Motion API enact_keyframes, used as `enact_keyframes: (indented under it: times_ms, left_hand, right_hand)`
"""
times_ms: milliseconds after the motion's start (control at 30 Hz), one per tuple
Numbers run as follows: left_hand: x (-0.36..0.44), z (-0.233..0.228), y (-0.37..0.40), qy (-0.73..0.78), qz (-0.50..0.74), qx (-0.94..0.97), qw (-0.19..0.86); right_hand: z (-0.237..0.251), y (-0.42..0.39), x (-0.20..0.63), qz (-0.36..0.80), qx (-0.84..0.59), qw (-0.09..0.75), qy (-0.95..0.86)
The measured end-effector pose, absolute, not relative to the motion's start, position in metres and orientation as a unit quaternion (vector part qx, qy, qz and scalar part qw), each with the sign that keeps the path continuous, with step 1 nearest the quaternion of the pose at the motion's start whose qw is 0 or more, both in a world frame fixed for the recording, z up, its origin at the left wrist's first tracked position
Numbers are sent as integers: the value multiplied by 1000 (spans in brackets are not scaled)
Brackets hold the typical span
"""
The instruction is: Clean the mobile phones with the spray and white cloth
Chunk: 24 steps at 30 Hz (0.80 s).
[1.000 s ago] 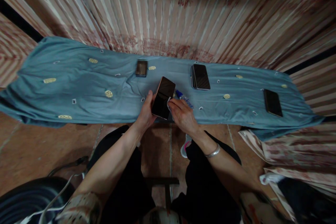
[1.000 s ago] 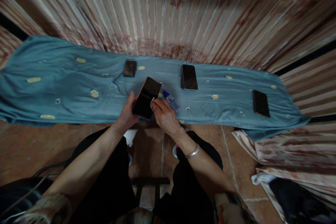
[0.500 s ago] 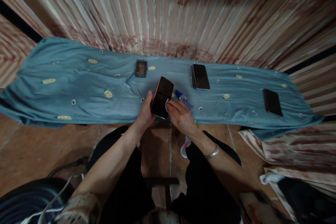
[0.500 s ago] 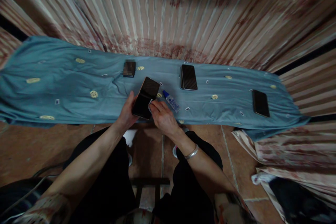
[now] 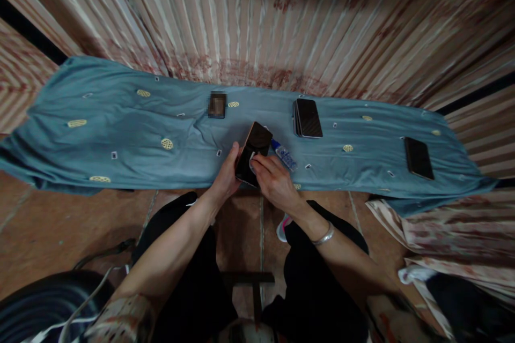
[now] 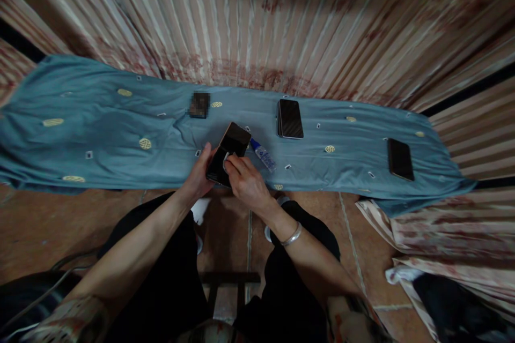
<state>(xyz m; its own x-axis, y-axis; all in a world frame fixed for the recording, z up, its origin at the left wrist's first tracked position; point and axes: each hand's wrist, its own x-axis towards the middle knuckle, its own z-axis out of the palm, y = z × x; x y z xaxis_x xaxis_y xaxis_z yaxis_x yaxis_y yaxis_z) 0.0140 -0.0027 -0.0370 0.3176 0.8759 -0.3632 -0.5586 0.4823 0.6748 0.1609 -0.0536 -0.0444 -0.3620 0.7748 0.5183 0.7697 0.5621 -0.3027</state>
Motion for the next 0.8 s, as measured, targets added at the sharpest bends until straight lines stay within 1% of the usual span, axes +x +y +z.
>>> enact_keyframes:
  times_ms: [233,467,800]
  left_hand:
    - [14,-36,-2,368,453,212,784]
    - [19,-35,-6,330,442,207,808]
    - [17,-41,-6,356,440,202,799]
  right_hand:
    - [-43,-58,157,-3,-448,325,-833]
    - [-45,-47,169,6,-473,327,-818]
    - [-42,-64,149,7,-426,318,-847]
